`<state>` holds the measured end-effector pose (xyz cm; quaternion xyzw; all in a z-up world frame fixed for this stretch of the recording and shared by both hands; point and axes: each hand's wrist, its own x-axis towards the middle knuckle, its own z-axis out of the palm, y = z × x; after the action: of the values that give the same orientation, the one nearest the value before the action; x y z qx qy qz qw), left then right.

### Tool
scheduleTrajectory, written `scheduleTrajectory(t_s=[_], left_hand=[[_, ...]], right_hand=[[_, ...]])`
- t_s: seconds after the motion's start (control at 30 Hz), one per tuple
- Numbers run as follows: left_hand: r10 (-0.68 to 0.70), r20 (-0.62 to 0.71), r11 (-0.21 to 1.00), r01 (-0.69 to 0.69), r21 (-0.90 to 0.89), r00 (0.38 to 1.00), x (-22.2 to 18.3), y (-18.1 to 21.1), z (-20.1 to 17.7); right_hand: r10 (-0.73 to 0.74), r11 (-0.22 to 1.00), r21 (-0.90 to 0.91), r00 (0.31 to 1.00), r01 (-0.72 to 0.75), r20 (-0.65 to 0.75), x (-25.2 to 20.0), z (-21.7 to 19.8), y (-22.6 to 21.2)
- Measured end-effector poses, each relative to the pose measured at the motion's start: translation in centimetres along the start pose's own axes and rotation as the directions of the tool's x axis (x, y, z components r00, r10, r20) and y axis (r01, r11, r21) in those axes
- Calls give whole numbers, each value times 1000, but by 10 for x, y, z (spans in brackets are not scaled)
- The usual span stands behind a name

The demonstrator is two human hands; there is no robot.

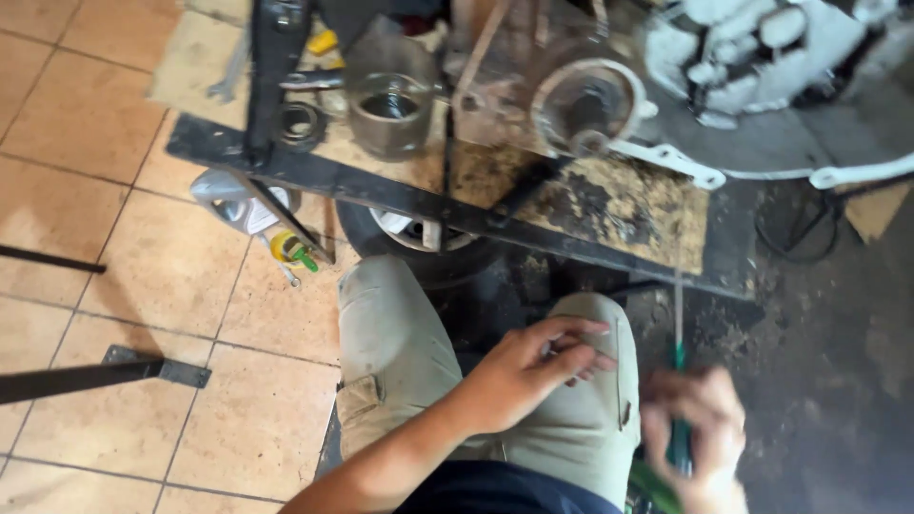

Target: Cleaning and scraping grime and old gasket material from a transmission casing using a rag, scraper, and screwdriver.

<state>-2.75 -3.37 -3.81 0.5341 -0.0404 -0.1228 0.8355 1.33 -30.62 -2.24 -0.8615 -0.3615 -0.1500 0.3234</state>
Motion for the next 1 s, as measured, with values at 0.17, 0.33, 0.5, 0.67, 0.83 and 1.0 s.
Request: scheduleTrajectory(t_s=[0.17,0.33,0.5,0.67,0.83,1.0], left_hand=[[-96,-10,975,96,202,995,-15,-6,-2],[10,-110,899,39,436,994,-20,-10,-8],[31,-155,864,52,501,987,-16,12,-16],[58,-213,877,52,478,975,-16,10,-23],[474,-104,413,-117,903,874,-9,18,-33],[685,-132,-14,194,981,716,17,43,-68]], right_hand=[[-44,955,-273,965,116,258,19,-18,54],[-186,921,-215,851,325,491,-1,-13,80],[-234,950,-86,864,301,446,-19,-24,81],[20,977,215,997,-2,-80,-8,-32,93],[18,986,165,997,-6,-74,57,-11,128],[12,997,-71,994,-4,104,90,-14,153]])
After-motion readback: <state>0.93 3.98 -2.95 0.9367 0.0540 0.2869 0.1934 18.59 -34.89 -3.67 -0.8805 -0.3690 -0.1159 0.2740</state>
